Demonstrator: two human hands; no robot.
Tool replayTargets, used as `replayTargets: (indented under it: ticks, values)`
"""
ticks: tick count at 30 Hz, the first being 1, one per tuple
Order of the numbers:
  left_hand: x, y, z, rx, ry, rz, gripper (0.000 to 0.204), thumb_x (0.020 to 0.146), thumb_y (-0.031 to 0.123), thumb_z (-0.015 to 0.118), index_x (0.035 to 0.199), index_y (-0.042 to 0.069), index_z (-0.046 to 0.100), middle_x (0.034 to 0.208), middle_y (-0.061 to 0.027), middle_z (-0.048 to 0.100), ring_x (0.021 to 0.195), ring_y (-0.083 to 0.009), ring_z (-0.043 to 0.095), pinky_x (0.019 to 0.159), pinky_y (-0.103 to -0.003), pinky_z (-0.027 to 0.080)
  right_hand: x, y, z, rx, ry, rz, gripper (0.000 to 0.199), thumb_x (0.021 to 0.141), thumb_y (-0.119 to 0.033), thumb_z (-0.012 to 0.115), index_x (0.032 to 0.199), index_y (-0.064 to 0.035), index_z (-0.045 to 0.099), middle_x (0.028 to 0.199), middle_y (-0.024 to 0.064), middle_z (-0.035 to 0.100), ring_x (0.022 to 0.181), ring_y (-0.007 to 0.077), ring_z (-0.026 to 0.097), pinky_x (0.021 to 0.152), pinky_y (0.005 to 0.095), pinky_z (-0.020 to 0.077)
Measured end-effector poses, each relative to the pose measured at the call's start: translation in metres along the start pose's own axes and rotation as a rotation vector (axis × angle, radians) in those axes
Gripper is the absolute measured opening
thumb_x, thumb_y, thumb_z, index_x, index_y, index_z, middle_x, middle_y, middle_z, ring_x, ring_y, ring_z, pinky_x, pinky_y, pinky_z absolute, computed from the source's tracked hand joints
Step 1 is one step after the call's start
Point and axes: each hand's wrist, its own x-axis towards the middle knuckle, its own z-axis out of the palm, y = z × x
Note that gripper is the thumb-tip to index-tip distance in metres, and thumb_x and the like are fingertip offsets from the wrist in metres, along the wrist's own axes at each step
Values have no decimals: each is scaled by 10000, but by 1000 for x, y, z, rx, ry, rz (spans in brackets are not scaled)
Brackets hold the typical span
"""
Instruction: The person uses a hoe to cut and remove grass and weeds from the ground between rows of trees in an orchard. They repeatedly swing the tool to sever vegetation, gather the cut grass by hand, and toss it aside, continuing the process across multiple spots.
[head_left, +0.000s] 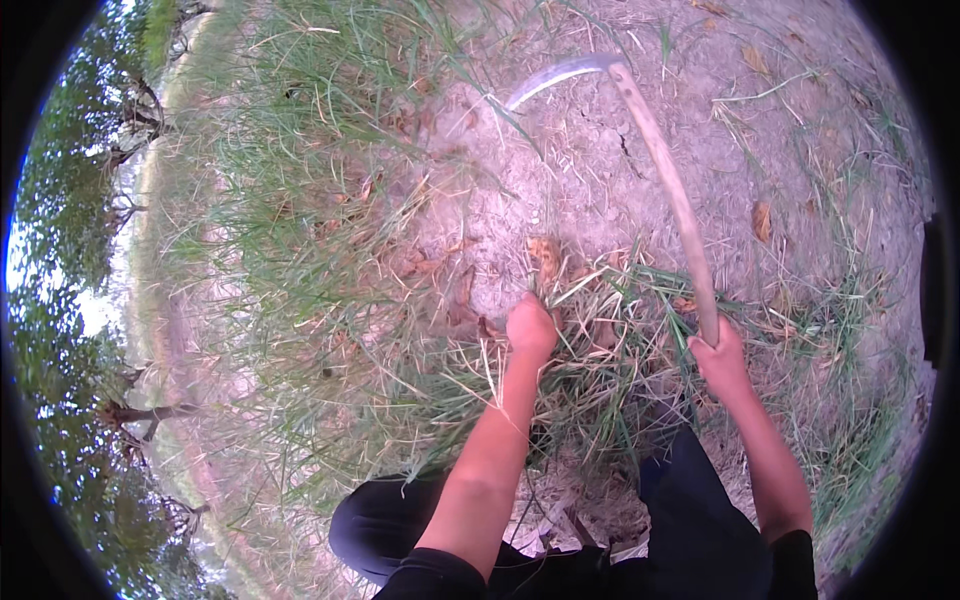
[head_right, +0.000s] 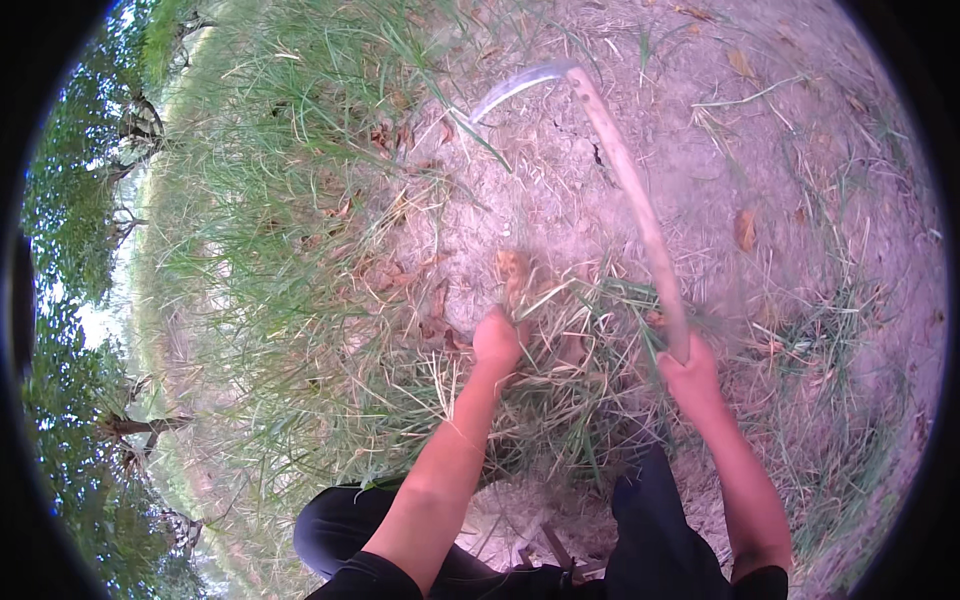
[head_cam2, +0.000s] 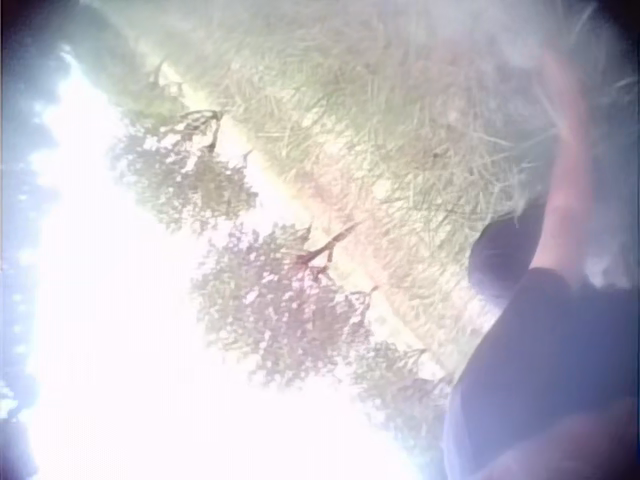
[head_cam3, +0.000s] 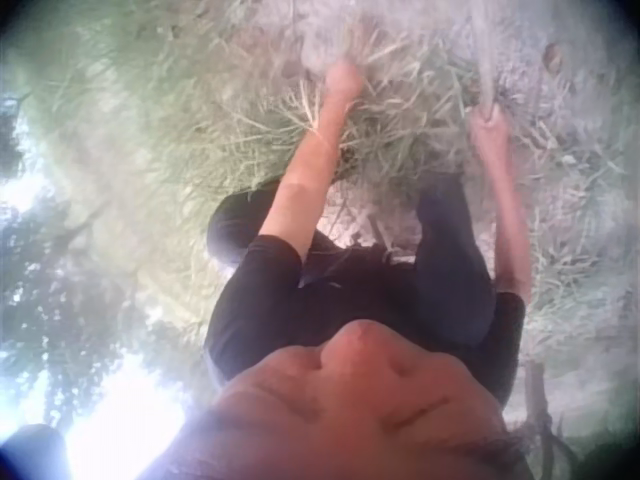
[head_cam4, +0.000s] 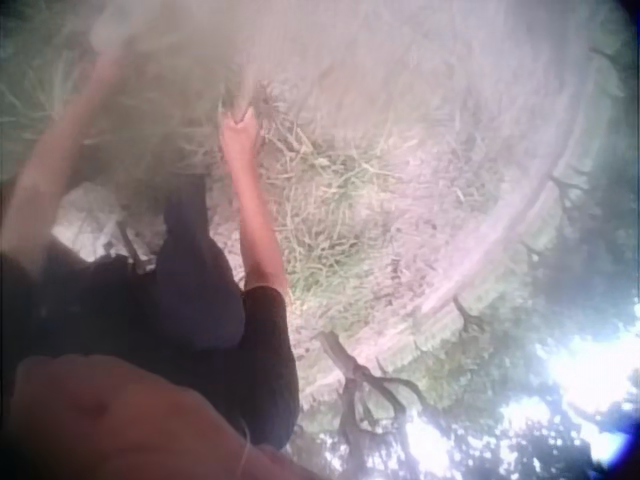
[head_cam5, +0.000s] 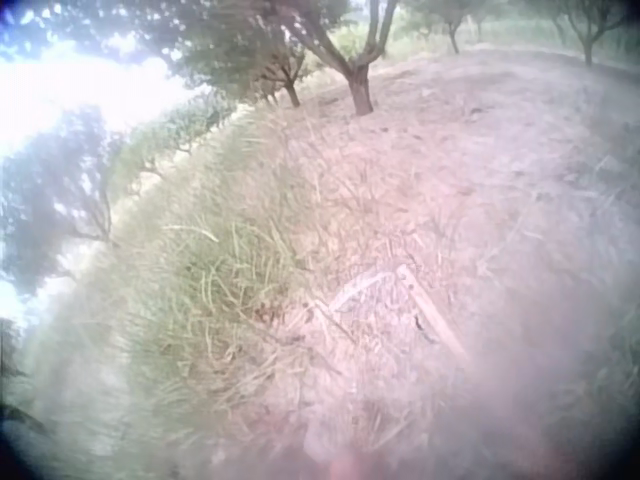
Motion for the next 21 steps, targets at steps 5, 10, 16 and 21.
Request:
replayTargets:
  ticks: [5, 10, 16, 21]
  values:
    - [22, 4, -45, -55, -81, 61, 294, 830, 299, 626, 891, 11, 631, 911, -266, 664, 868, -411, 655, 768, -485, 528, -9, 66, -50, -428, -66, -88, 240, 768, -81, 669, 959, 2, 551, 802, 166, 601, 708, 272, 584, 697, 405, 482]
    - [-26, 25, -25, -24, -255, 241, 267, 812, 217, 603, 961, -4, 617, 928, -260, 662, 909, -408, 643, 816, -474, 519, -102, 154, -165, -542, -36, 56, 260, 719, -43, 682, 954, -10, 576, 724, 73, 546, 672, 143, 492, 639, 323, 455]
    - [-105, 45, 14, 4, -387, 133, 642, 769, 336, 687, 1251, -15, 449, 1234, -259, 549, 1116, -409, 559, 948, -500, 453, -134, 159, -170, -426, 31, 15, 163, 723, -12, 645, 842, -4, 533, 650, -14, 458, 607, 81, 435, 532, 286, 398]
    - [-113, 35, 2, -96, -411, 132, 1065, 687, 565, 772, 1430, -32, 298, 1505, -264, 250, 1337, -407, 374, 1083, -491, 338, -132, 126, -149, -457, 35, 16, 168, 727, -39, 658, 845, -18, 541, 672, 38, 484, 638, 113, 439, 583, 313, 417]
